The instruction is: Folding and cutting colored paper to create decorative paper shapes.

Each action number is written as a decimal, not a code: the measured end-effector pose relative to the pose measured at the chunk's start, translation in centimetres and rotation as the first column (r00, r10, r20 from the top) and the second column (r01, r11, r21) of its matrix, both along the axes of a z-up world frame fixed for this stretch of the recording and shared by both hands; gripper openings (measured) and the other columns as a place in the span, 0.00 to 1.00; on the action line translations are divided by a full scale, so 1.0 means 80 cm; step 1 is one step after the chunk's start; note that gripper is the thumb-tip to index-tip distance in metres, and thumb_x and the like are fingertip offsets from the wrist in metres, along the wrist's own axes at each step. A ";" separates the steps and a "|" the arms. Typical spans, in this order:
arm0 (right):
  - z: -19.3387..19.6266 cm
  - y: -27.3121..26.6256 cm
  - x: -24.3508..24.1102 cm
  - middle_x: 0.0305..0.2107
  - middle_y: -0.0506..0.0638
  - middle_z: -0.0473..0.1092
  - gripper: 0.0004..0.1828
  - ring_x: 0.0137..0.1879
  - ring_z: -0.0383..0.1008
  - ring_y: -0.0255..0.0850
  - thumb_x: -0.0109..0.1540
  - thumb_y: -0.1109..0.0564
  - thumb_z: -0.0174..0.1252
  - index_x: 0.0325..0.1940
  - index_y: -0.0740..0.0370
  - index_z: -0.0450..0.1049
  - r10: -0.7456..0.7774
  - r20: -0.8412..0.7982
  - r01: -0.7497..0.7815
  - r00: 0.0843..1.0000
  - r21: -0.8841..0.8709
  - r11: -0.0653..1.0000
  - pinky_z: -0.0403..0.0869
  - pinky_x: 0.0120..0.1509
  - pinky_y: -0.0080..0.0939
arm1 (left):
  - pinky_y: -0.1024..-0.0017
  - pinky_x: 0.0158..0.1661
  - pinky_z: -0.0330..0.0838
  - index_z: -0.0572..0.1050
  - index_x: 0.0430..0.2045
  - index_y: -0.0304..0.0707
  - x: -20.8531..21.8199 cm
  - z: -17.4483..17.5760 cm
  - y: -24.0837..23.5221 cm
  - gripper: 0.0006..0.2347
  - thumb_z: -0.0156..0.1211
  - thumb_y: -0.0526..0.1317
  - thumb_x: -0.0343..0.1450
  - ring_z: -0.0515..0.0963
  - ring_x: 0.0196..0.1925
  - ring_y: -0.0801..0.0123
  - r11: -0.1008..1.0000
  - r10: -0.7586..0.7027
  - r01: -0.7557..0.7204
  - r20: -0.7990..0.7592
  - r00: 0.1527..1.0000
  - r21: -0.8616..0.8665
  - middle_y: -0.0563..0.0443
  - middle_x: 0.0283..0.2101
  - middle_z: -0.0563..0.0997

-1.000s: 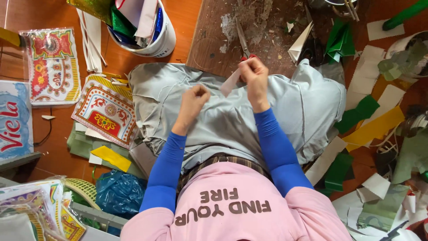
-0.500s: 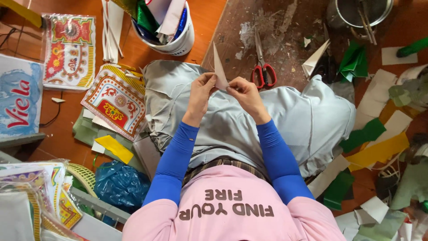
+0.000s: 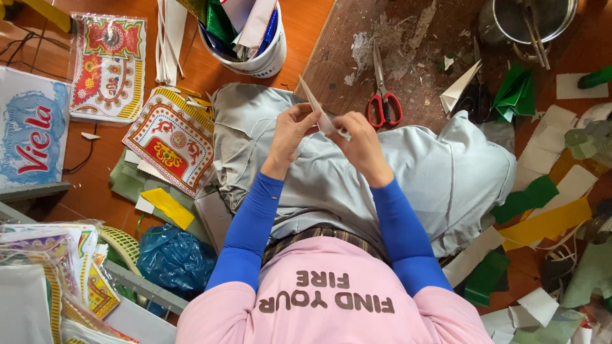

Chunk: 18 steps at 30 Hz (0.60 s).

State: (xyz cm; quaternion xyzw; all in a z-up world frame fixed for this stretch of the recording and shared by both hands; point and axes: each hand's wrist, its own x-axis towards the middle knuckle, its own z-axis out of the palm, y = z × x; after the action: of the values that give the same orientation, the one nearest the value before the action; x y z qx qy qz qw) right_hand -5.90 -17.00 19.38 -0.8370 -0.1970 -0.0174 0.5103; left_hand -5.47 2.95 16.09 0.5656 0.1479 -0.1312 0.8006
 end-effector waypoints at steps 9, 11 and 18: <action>0.207 -0.045 -0.080 0.60 0.69 0.65 0.21 0.62 0.73 0.63 0.69 0.39 0.59 0.53 0.58 0.80 0.694 0.685 -0.837 0.220 0.498 -0.226 0.75 0.59 0.58 | 0.69 0.50 0.80 0.76 0.50 0.30 -0.001 0.037 0.003 0.15 0.65 0.40 0.73 0.84 0.48 0.70 0.999 0.027 -0.027 0.025 0.999 -0.022 0.46 0.47 0.84; 0.216 -0.046 -0.085 0.58 0.69 0.67 0.20 0.59 0.75 0.64 0.69 0.40 0.56 0.50 0.57 0.79 0.709 0.668 -0.843 0.229 0.500 -0.199 0.75 0.56 0.57 | 0.69 0.50 0.80 0.76 0.51 0.30 -0.002 0.033 0.000 0.15 0.65 0.40 0.73 0.84 0.48 0.70 0.999 0.022 -0.020 0.030 0.999 -0.041 0.46 0.47 0.84; 0.137 -0.052 -0.063 0.29 0.50 0.69 0.08 0.36 0.70 0.42 0.61 0.64 0.64 0.33 0.63 0.70 0.122 0.034 -0.126 0.992 0.336 0.933 0.69 0.42 0.39 | 0.71 0.50 0.79 0.76 0.53 0.29 -0.015 0.031 0.001 0.15 0.66 0.36 0.73 0.83 0.48 0.71 0.996 0.006 0.004 0.110 0.994 -0.084 0.48 0.47 0.84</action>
State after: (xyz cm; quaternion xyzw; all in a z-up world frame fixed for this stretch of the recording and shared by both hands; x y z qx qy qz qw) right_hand -10.96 -21.19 30.33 -0.7228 -0.2467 -0.0240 0.6450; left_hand -6.70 3.02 18.56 0.5379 0.0982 -0.1054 0.8306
